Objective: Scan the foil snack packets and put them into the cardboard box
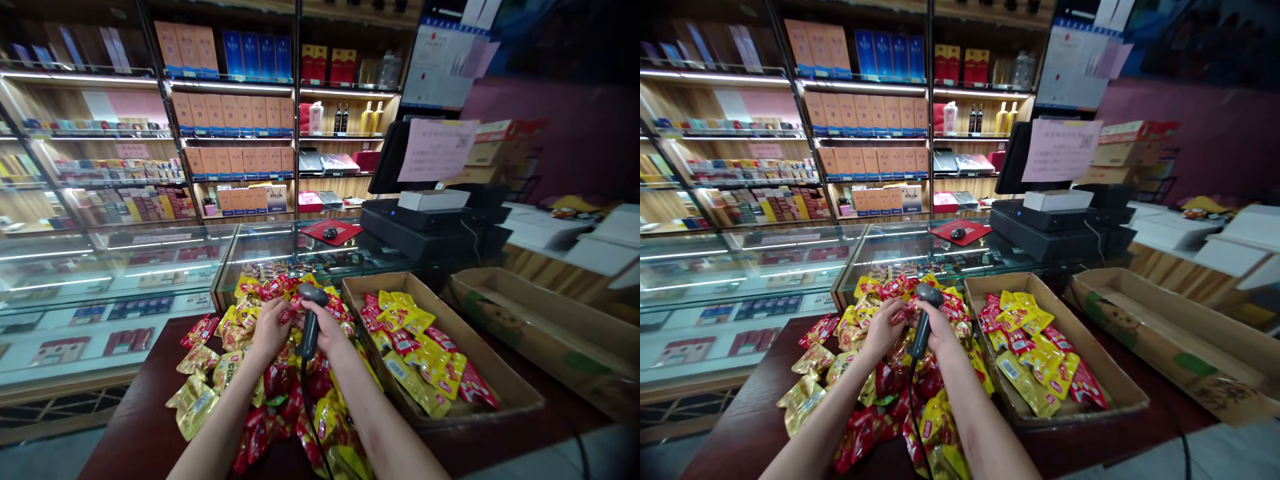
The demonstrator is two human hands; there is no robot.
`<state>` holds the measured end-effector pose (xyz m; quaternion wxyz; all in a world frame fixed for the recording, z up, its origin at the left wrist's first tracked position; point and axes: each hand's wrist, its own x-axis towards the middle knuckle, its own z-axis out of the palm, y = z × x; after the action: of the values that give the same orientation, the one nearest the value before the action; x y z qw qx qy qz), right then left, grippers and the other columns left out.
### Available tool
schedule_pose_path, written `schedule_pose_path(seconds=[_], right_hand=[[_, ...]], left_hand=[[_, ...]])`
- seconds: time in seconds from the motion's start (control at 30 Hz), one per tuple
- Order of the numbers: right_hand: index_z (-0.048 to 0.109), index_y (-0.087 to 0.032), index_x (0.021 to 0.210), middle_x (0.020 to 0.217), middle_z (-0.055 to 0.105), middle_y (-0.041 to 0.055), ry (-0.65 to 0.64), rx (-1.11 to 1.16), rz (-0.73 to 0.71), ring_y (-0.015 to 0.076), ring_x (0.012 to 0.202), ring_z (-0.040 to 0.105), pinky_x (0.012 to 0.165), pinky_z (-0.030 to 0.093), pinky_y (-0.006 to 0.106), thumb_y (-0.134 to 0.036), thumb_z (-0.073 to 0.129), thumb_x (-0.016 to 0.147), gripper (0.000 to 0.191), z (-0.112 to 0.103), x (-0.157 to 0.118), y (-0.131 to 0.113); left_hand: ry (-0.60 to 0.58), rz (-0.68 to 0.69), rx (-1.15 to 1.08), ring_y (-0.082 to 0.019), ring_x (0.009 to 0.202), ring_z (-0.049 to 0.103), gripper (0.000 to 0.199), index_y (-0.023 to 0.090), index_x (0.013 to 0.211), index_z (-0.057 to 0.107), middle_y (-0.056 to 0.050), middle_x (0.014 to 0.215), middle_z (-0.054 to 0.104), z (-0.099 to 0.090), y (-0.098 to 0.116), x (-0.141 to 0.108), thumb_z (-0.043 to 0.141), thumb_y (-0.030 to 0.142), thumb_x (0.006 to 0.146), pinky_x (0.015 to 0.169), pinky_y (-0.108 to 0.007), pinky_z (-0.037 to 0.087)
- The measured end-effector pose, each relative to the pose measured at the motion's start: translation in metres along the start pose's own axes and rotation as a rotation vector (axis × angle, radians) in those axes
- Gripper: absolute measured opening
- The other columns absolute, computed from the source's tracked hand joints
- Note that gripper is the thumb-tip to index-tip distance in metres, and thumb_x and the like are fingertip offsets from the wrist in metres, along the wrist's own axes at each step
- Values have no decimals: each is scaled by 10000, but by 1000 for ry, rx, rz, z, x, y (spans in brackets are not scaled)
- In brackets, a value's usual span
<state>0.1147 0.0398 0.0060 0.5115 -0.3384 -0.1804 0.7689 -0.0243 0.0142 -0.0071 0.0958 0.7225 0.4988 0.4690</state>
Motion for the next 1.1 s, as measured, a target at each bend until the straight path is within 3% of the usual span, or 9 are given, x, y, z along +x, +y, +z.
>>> schedule_pose_path(seconds=[0.13,0.23,0.3,0.4,0.47,0.6,0.77,0.97,1.1], right_hand=[[604,-142,816,625,655,15,24,-38,-42,129,536,622,502,501,221,-148,677,678,156,-10,2,-10],[596,-146,826,627,659,10,24,-30,-70,142,555,636,567,529,257,-149,674,673,172,-17,2,-15],[594,-149,811,630,660,8,24,-16,-95,141,556,637,583,531,261,-147,675,658,173,-19,0,-15],[608,-152,792,590,635,-18,-9,-55,-140,119,510,602,554,512,237,-152,699,622,193,-22,-3,-15],[627,-152,790,572,621,-31,-14,-106,-168,99,481,570,523,488,213,-165,717,603,208,-22,-5,-15],[671,-149,799,640,660,-3,15,-194,-185,100,546,588,516,461,189,-185,720,590,218,-21,-7,-17],[688,-163,822,722,692,10,5,-230,-174,99,604,597,525,460,184,-191,713,587,238,-25,-5,-19],[672,-149,779,858,712,51,-8,-305,-227,138,738,653,588,493,198,-165,711,587,196,-21,-6,-25],[645,-147,770,817,705,51,-75,-377,-151,149,664,654,574,510,252,-166,726,588,200,-14,-3,-20]], left_hand=[[-127,-106,-306,-212,1023,593,296,209,1045,672,-86,1083,649,7,5,9,649,313,770,928,-343,440],[-40,-335,-528,-205,1040,600,353,179,1103,643,-105,1130,642,8,3,17,640,328,783,903,-322,470],[-42,-531,-653,-209,990,625,468,159,1158,607,-118,1115,649,5,0,21,707,313,728,844,-325,511],[-205,-786,-860,-192,827,665,576,130,1180,589,-123,1028,676,1,-4,23,777,281,657,702,-307,561],[-259,-855,-923,-165,747,666,544,116,1125,623,-114,989,684,0,-7,22,800,237,625,637,-267,562],[-196,-899,-854,-121,629,640,478,117,1033,663,-94,940,692,3,-9,20,812,155,580,533,-218,527],[-175,-908,-799,-114,631,633,432,137,1035,668,-71,913,702,1,-8,18,768,141,614,543,-203,502],[-350,-706,-601,-93,552,576,468,162,1102,665,-2,714,689,-16,-13,21,740,228,645,551,-197,454],[-281,-617,-499,-128,610,610,484,150,1035,687,-37,793,706,-21,-14,35,787,292,584,568,-214,460]])
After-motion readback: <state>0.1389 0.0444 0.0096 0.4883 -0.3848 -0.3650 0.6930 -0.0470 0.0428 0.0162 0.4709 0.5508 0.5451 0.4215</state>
